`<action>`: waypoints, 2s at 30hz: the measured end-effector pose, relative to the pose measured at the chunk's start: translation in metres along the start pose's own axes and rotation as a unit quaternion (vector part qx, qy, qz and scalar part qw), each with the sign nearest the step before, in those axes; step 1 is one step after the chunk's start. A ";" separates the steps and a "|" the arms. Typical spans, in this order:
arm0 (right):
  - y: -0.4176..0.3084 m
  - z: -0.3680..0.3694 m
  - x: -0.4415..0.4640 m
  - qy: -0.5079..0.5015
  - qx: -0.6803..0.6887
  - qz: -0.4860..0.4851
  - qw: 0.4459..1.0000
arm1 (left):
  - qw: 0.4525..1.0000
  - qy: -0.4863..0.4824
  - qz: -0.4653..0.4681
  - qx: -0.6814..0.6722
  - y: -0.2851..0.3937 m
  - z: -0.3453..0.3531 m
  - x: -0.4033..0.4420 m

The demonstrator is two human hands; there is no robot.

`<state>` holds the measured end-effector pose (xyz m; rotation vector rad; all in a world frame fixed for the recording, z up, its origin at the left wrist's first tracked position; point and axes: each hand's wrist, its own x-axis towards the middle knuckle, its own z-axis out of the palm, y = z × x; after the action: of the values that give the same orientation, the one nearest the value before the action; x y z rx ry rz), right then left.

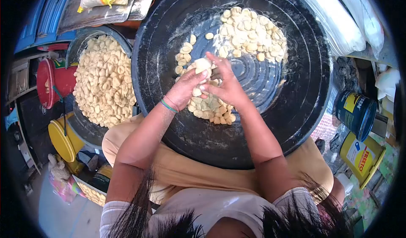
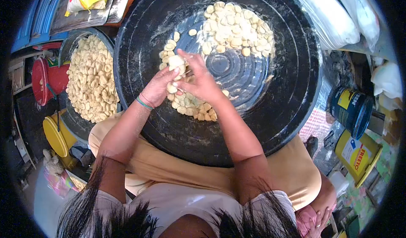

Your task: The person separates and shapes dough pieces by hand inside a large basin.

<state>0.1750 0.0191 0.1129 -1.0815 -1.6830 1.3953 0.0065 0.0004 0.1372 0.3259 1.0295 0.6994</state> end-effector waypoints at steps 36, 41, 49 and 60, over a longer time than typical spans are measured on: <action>0.150 0.014 -0.068 -0.127 -0.214 0.264 0.932 | 0.668 -0.001 0.043 0.743 -0.009 -0.078 0.035; 0.097 0.014 -0.020 -0.159 0.024 0.374 0.913 | 0.841 -0.051 0.067 0.534 -0.036 -0.075 0.044; 0.160 0.029 0.034 -0.003 -0.438 0.126 0.890 | 0.776 -0.033 0.081 0.625 -0.015 -0.084 0.045; 0.075 0.035 0.042 0.087 0.232 0.280 0.927 | 0.922 0.022 0.082 0.379 -0.018 -0.095 0.062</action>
<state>0.1389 0.0483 0.0324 -1.4040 -0.8646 1.8607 -0.0489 0.0218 0.0385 1.0828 1.3004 0.4264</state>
